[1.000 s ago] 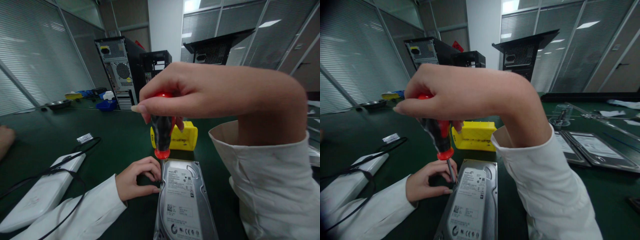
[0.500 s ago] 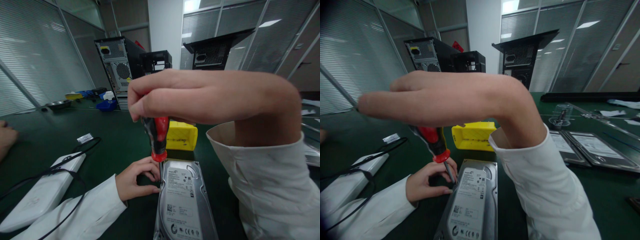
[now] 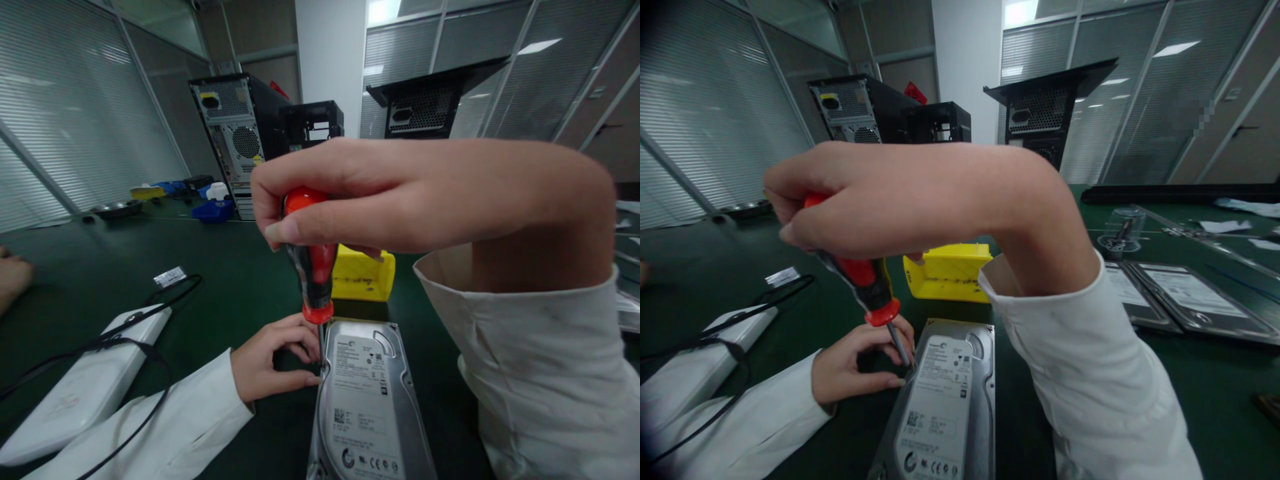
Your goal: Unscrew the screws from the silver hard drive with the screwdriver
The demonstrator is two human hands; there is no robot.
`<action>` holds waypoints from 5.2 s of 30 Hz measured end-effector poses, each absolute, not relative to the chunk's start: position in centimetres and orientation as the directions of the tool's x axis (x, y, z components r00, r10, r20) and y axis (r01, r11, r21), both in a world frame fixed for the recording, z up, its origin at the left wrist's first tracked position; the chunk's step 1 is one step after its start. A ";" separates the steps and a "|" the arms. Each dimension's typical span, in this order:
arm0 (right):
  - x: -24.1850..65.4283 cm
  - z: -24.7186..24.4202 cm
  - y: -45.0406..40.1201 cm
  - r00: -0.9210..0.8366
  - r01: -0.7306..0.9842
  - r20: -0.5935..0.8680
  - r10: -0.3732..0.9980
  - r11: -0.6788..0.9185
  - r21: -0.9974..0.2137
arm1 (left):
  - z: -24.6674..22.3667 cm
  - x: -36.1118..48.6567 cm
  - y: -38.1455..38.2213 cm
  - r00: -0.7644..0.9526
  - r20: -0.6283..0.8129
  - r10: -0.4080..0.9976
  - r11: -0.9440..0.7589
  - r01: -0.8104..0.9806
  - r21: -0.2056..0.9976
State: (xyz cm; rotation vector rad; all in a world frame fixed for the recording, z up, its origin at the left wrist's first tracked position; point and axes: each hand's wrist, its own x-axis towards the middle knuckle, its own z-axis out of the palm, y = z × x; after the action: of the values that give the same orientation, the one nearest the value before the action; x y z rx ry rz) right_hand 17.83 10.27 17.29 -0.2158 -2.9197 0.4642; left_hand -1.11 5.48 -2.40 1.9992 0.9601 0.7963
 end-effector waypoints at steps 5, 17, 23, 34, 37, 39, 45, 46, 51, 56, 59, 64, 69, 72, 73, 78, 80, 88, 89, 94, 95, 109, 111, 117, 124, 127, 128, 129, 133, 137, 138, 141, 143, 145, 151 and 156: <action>17.9 17.4 10.5 -0.974 0.126 0.139 0.180 0.936 -0.328 | -2.4 -1.1 5.5 0.519 0.203 0.830 -0.420 0.345 0.839; 18.2 16.9 10.7 -0.963 0.159 0.181 0.201 0.961 -0.225 | -2.7 -1.3 5.6 0.515 0.205 0.832 -0.416 0.337 0.844; 17.8 16.7 10.9 -0.907 0.323 0.219 0.360 0.928 -0.187 | -2.4 -1.1 5.7 0.523 0.203 0.828 -0.419 0.336 0.844; 17.8 16.6 11.9 -0.875 0.374 0.216 0.433 0.889 -0.266 | -2.0 -0.8 5.3 0.524 0.196 0.829 -0.407 0.325 0.853; 17.7 16.7 11.7 -0.870 0.384 0.198 0.451 0.873 -0.300 | -2.1 -0.8 5.3 0.524 0.196 0.829 -0.407 0.324 0.854; 17.6 16.7 11.5 -0.861 0.415 0.185 0.474 0.864 -0.285 | -2.1 -0.9 5.4 0.523 0.192 0.830 -0.403 0.327 0.855; 17.4 16.6 11.4 -0.850 0.427 0.231 0.474 0.876 -0.226 | -2.0 -0.8 5.4 0.521 0.187 0.833 -0.403 0.339 0.850; 17.3 16.6 11.4 -0.852 0.422 0.235 0.467 0.880 -0.219 | -2.0 -0.8 5.4 0.522 0.188 0.832 -0.406 0.342 0.847; 17.3 16.6 11.6 -0.897 0.336 0.241 0.371 0.926 -0.172 | -2.0 -0.8 5.4 0.524 0.187 0.831 -0.406 0.342 0.848; 16.9 16.7 11.7 -0.926 0.209 0.317 0.206 0.978 -0.023 | -2.0 -0.8 5.5 0.524 0.188 0.831 -0.406 0.340 0.848; 16.8 16.8 11.7 -0.938 0.197 0.284 0.197 0.980 -0.029 | -1.9 -0.8 5.5 0.522 0.182 0.833 -0.403 0.348 0.846; 17.0 16.8 11.4 -0.934 0.206 0.281 0.221 0.975 -0.082 | -1.9 -0.8 5.5 0.528 0.189 0.828 -0.416 0.352 0.838; 16.9 16.7 11.5 -0.920 0.225 0.305 0.247 0.968 -0.107 | -1.9 -0.9 5.5 0.534 0.190 0.824 -0.422 0.353 0.835; 17.3 16.7 11.4 -0.936 0.189 0.278 0.218 0.974 -0.128 | -2.0 -0.9 5.5 0.535 0.191 0.823 -0.424 0.356 0.833; 17.5 16.8 11.3 -0.940 0.182 0.265 0.213 0.974 -0.136 | -2.0 -1.0 5.5 0.536 0.194 0.822 -0.427 0.354 0.832; 18.4 17.2 10.2 -0.945 0.218 0.180 0.273 0.936 -0.275 | -2.5 -1.2 5.4 0.525 0.207 0.825 -0.430 0.349 0.833; 18.4 17.3 10.0 -0.960 0.174 0.161 0.228 0.939 -0.295 | -2.6 -1.3 5.4 0.524 0.213 0.825 -0.436 0.348 0.830; 18.3 17.2 10.5 -0.963 0.181 0.142 0.231 0.937 -0.300 | -2.6 -1.4 5.4 0.524 0.220 0.823 -0.440 0.344 0.829; 18.3 17.2 10.5 -0.962 0.181 0.142 0.231 0.936 -0.301 | -2.6 -1.4 5.3 0.525 0.218 0.823 -0.439 0.343 0.830; 18.5 17.2 10.8 -0.979 0.112 0.135 0.151 0.959 -0.261 | -2.7 -1.5 5.4 0.524 0.217 0.824 -0.437 0.344 0.831; 18.6 17.2 10.9 -0.980 0.105 0.137 0.143 0.961 -0.256 | -2.7 -1.5 5.4 0.522 0.216 0.825 -0.437 0.347 0.830; 18.5 17.1 10.9 -0.971 0.065 0.212 0.107 0.978 -0.199 | -2.6 -1.4 5.6 0.525 0.212 0.824 -0.439 0.356 0.825; 18.5 17.1 10.8 -0.962 0.114 0.225 0.153 0.978 -0.176 | -2.6 -1.4 5.6 0.525 0.211 0.825 -0.438 0.356 0.825; 18.0 16.7 11.3 -0.856 0.385 0.352 0.380 0.921 -0.060 | -2.1 -1.1 5.6 0.531 0.203 0.823 -0.431 0.351 0.831; 17.0 16.4 11.4 -0.877 0.341 0.303 0.372 0.928 -0.152 | -2.0 -0.9 5.5 0.538 0.197 0.820 -0.429 0.350 0.832; 16.8 16.4 11.3 -0.886 0.305 0.311 0.344 0.937 -0.170 | -2.0 -1.0 5.5 0.541 0.196 0.818 -0.430 0.349 0.833; 16.9 16.4 11.3 -0.890 0.295 0.309 0.335 0.940 -0.169 | -2.0 -1.0 5.5 0.542 0.195 0.818 -0.429 0.348 0.833; 16.9 16.5 11.3 -0.897 0.286 0.299 0.326 0.943 -0.169 | -1.9 -0.9 5.5 0.542 0.193 0.818 -0.427 0.349 0.834; 17.4 16.7 11.5 -0.907 0.298 0.251 0.338 0.937 -0.183 | -1.9 -0.9 5.5 0.537 0.187 0.823 -0.416 0.344 0.842; 17.4 16.9 11.6 -0.914 0.297 0.230 0.335 0.937 -0.186 | -2.0 -0.9 5.4 0.528 0.177 0.831 -0.400 0.344 0.849; 17.3 16.9 11.6 -0.919 0.290 0.221 0.327 0.939 -0.183 | -2.0 -0.9 5.4 0.526 0.177 0.832 -0.399 0.344 0.850; 17.3 17.0 11.6 -0.932 0.266 0.204 0.301 0.947 -0.179 | -2.1 -0.8 5.4 0.526 0.181 0.831 -0.399 0.339 0.852; 17.3 17.0 11.6 -0.936 0.244 0.213 0.279 0.953 -0.178 | -2.1 -0.8 5.4 0.525 0.184 0.831 -0.401 0.337 0.852; 17.4 16.9 11.6 -0.939 0.216 0.229 0.255 0.960 -0.180 | -2.1 -0.8 5.4 0.523 0.191 0.831 -0.407 0.336 0.849; 17.7 16.7 11.5 -0.954 0.116 0.249 0.167 0.971 -0.208 | -2.1 -0.9 5.4 0.520 0.193 0.832 -0.409 0.341 0.846; 18.1 17.1 10.9 -0.942 0.128 0.270 0.201 0.956 -0.264 | -2.4 -1.1 5.3 0.519 0.190 0.833 -0.408 0.345 0.846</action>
State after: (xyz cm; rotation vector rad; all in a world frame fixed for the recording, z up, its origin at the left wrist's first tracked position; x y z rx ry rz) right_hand 18.13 10.95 17.11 -0.2419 -2.8111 0.3511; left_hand -1.10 5.31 -2.37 1.9780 0.9605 0.7931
